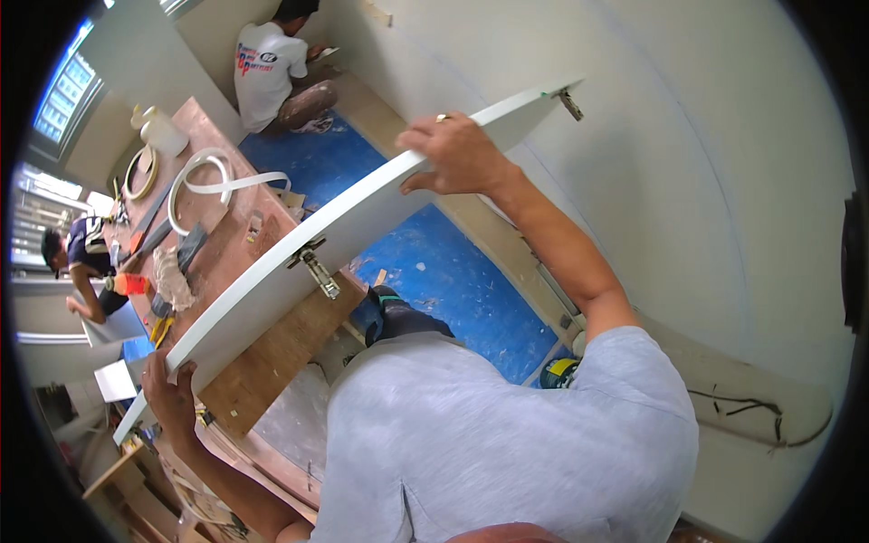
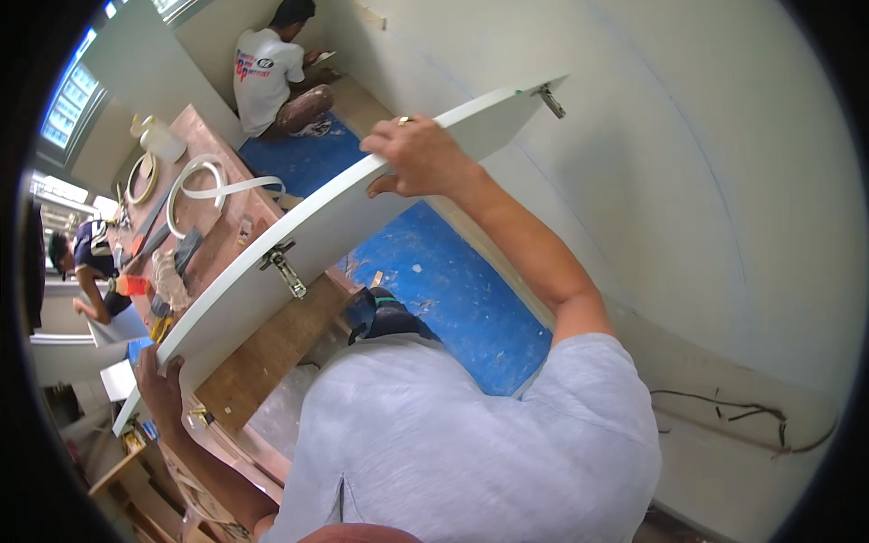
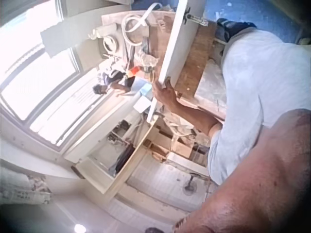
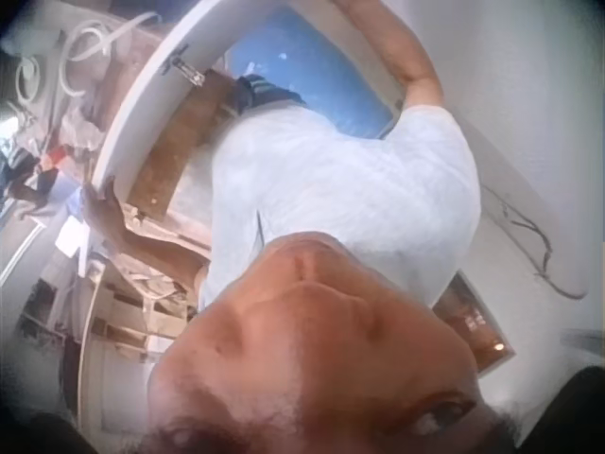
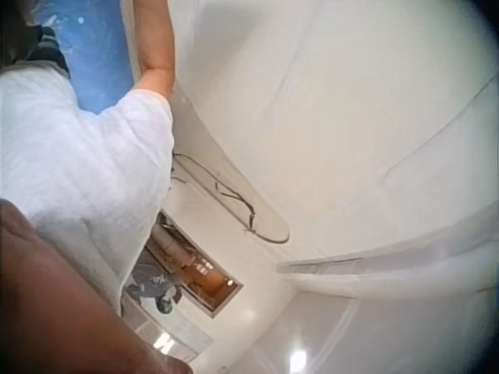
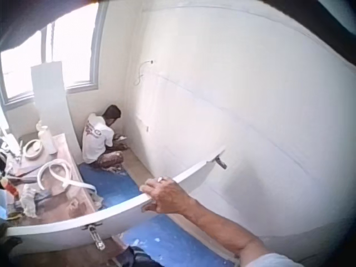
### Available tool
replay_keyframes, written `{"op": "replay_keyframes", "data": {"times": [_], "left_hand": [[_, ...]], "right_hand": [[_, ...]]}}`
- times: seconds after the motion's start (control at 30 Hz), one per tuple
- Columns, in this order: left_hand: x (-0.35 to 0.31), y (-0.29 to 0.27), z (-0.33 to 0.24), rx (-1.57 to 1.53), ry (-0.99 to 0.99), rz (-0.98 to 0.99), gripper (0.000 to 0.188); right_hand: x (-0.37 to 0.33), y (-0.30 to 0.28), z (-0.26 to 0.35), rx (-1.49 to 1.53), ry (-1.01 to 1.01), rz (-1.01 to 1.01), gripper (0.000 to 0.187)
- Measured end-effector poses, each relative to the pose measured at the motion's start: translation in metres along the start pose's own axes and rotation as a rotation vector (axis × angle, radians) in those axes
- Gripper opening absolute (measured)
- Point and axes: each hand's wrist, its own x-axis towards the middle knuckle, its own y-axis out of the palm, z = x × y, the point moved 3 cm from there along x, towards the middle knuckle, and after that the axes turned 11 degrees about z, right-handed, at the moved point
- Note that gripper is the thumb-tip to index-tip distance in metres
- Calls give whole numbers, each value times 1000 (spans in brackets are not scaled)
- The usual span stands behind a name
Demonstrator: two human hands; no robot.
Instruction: The person applies a finishing strip to the edge of a white furniture panel. They apply glue, press the strip along the edge, and use a utility knife and pliers to trim the excess material.
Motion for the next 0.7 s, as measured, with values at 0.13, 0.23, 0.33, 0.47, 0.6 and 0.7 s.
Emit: {"op": "replay_keyframes", "data": {"times": [0.13, 0.23, 0.33, 0.47, 0.6, 0.7], "left_hand": [[1, 6, 7, 47, 51, -79, 39], [-2, 10, 8, 33, -5, -79, 41], [4, -1, -3, 72, -41, -89, 47], [-25, -10, 26, 33, -53, -174, 53], [-27, -13, 46, 107, -58, -258, 54], [-42, 0, 64, 33, -171, -251, 52]], "right_hand": [[15, -5, 24, 15, -37, 35, 68], [32, -3, 52, 62, -116, 11, 73], [44, 15, 70, 102, -117, 137, 66], [59, 19, 95, 131, -195, 75, 40], [41, 27, 86, 39, -98, 178, 41], [49, 20, 105, 73, -23, 312, 41]]}}
